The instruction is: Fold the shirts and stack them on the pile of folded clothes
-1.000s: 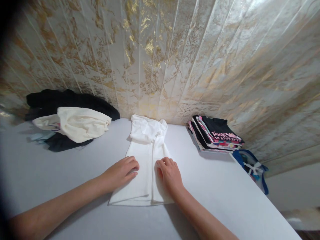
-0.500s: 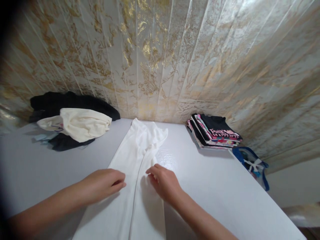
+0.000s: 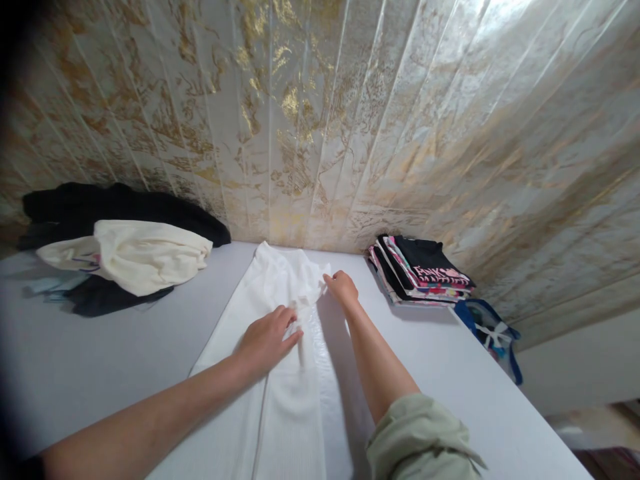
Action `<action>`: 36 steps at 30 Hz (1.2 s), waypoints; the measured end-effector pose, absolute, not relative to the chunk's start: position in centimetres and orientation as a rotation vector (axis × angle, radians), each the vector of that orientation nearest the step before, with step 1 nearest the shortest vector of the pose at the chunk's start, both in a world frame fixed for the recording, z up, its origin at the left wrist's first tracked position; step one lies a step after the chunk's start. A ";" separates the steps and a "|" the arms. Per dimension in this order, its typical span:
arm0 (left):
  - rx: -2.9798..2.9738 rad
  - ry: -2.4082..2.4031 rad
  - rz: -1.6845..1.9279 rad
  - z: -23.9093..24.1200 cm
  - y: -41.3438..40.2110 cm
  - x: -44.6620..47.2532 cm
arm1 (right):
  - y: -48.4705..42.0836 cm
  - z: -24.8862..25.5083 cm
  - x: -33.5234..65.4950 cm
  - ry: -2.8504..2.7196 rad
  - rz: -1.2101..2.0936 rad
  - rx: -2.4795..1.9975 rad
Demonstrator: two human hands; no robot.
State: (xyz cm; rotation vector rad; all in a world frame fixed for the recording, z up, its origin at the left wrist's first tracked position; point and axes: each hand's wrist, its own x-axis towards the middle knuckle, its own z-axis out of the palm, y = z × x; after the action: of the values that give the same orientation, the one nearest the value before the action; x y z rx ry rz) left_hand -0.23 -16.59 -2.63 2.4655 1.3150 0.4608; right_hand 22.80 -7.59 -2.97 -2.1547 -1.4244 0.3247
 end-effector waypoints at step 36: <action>2.524 1.130 0.462 -3.9 -16.0 -0.2 | -9.6 -0.9 18.8 -1.700 0.263 -2.360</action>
State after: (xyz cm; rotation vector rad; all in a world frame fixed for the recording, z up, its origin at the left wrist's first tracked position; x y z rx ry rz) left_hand -0.17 -16.02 -3.90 2.5244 1.1300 0.4625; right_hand 18.80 -9.58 -0.92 -2.3604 -1.6999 0.2633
